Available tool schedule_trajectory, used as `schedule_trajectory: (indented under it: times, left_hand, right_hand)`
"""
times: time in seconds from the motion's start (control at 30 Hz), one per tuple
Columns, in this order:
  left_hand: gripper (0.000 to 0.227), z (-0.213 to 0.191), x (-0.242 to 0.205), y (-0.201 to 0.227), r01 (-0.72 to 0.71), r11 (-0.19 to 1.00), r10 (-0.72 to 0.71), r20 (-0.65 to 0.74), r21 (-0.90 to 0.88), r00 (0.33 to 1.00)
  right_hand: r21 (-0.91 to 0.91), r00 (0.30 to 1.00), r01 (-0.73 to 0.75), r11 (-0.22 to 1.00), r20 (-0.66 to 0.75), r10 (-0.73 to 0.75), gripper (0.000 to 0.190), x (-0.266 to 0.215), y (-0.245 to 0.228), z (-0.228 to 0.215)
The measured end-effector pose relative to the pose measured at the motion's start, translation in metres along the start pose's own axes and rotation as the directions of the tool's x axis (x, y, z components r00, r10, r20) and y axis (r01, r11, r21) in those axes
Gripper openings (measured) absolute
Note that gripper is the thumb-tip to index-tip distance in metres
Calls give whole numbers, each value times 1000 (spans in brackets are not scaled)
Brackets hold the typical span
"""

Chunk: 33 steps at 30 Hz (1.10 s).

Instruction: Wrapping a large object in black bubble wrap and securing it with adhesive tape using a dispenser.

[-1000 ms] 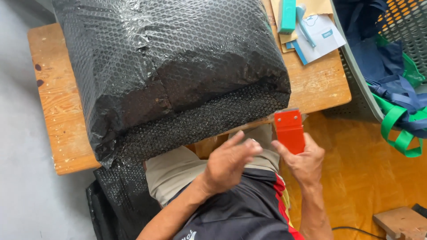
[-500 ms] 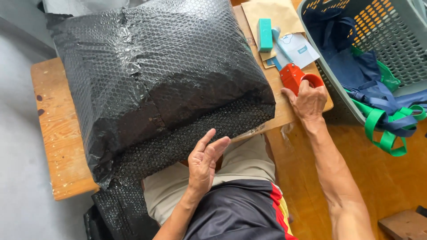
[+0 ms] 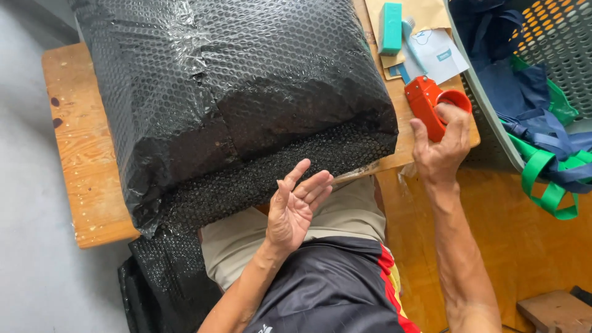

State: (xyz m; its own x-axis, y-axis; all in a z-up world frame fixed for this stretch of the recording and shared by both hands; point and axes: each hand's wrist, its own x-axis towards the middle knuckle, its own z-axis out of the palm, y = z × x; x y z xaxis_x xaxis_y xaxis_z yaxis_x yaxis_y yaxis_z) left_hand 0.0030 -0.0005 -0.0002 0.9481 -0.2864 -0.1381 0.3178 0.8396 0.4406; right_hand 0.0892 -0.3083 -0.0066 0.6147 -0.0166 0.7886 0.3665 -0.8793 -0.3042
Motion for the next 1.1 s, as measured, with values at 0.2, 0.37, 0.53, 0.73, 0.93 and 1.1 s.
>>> schedule_trajectory:
  times: [0.2, 0.37, 0.53, 0.73, 0.93, 1.1]
  left_hand:
    - [79, -4, 6, -1, -5, 1000, 5, 14, -4, 1000]
    - [78, -5, 4, 1, -66, 996, 63, 34, 68, 997]
    - [78, -9, 3, -5, -150, 972, 141, 63, 181, 988]
    - [95, -15, 5, -15, -297, 859, 241, 184, 416, 953]
    - [113, -21, 15, -2, -514, 414, 266, 440, 751, 857]
    - [117, -48, 28, 15, -523, -38, 378, 496, 852, 781]
  right_hand:
    - [519, 541, -832, 195, 685, 487, 31, -49, -129, 6]
    - [555, 441, -828, -74, 728, 524, 23, -79, -158, 34]
    - [565, 406, -820, -94, 688, 601, 13, -78, -172, 32]
    - [552, 485, -826, 114, 594, 642, 11, -62, -187, 7]
    - [552, 614, -773, 314, 522, 592, 6, -47, -200, -20]
    - [499, 691, -714, 491, 390, 609, 5, -40, -178, -46]
